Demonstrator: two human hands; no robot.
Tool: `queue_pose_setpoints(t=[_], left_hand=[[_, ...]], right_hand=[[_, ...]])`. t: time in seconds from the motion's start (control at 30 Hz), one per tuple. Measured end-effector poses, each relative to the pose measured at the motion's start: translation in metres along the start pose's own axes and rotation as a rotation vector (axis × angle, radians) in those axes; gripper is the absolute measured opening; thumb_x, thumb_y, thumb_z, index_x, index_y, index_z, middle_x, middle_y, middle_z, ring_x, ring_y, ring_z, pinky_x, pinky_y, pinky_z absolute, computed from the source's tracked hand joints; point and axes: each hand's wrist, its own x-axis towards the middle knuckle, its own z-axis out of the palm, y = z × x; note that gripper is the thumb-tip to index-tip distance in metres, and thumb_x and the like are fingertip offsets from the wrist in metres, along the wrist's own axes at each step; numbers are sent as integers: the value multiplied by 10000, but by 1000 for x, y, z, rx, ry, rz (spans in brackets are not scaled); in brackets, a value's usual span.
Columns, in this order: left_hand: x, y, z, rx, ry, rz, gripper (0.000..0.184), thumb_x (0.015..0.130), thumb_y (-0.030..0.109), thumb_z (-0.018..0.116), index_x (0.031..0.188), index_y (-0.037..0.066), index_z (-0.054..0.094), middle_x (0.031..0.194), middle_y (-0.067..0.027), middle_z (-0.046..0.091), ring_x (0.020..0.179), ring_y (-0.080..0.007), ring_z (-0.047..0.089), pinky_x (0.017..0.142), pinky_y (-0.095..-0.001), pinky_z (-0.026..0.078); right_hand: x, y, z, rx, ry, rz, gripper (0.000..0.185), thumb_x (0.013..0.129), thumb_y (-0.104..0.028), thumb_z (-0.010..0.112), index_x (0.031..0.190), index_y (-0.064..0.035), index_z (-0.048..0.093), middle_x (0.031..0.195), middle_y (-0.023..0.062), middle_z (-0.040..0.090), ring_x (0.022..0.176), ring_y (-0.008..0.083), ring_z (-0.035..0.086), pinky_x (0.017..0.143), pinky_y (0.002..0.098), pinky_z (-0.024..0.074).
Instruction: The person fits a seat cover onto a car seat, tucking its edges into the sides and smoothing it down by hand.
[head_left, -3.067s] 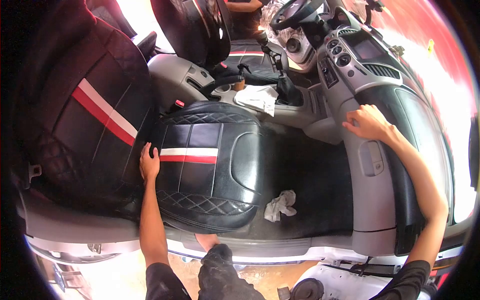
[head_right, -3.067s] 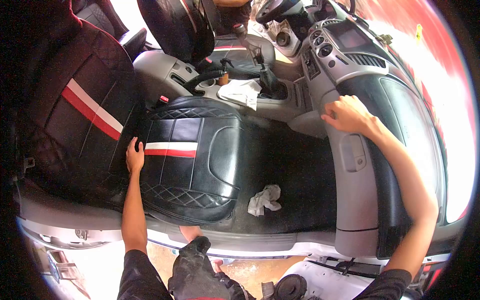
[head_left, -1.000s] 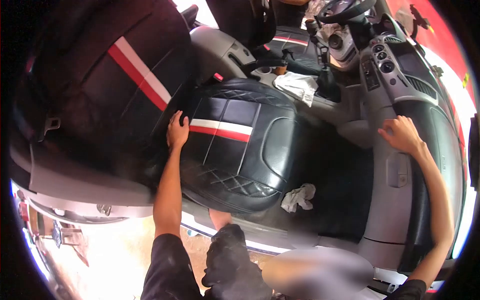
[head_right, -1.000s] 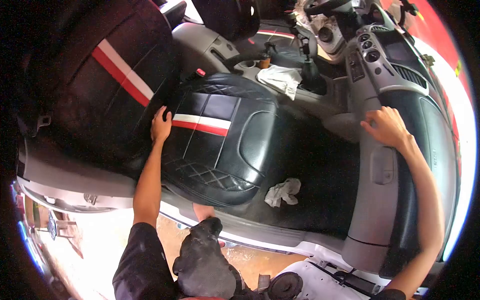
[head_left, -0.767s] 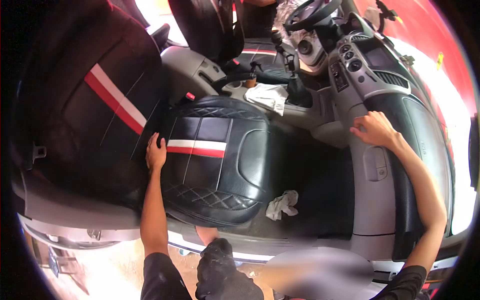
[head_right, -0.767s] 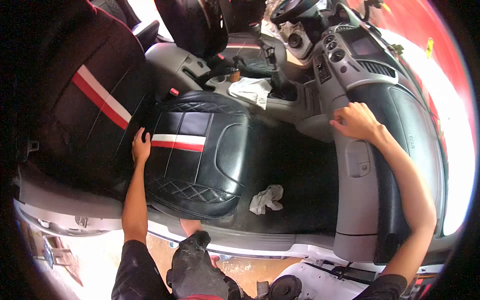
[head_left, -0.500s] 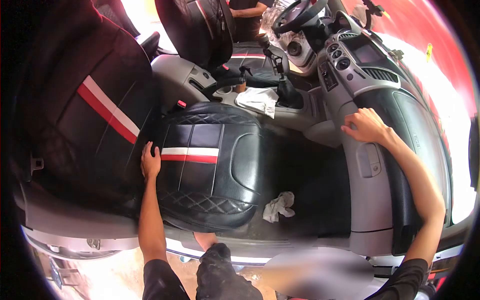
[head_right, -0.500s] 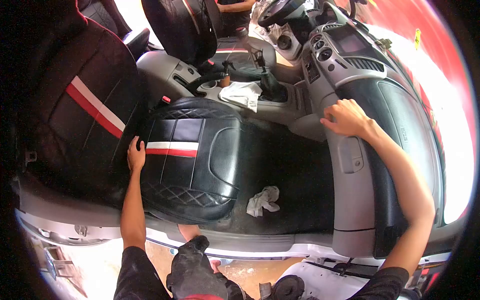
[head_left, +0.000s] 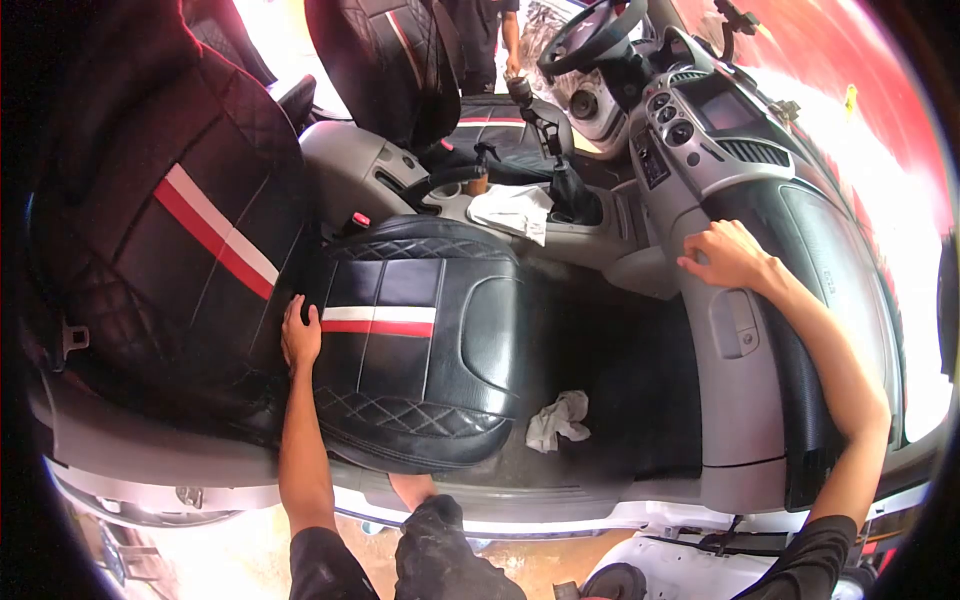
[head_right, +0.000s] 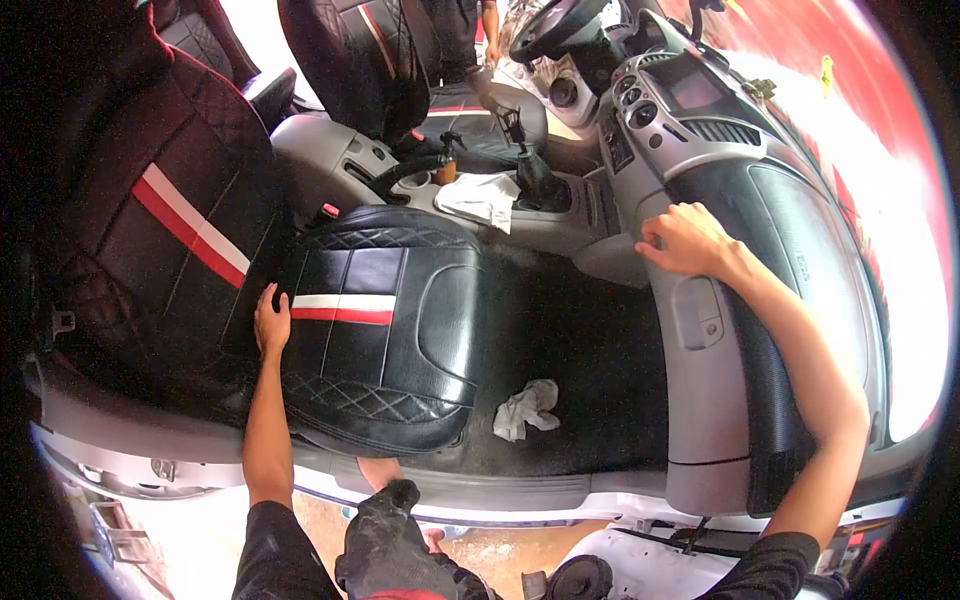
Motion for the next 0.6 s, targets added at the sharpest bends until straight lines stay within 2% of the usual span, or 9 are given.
queue_pose_setpoints(t=[0.6], left_hand=[[1, -2, 3, 0, 5, -2, 434, 1009, 277, 584, 1388, 67, 585, 1481, -124, 559, 1384, -310, 504, 1146, -409, 415]], right_hand=[[0, 8, 8, 5, 29, -45, 298, 906, -348, 674, 792, -80, 735, 732, 120, 722, 729, 358, 702, 706, 468, 556]])
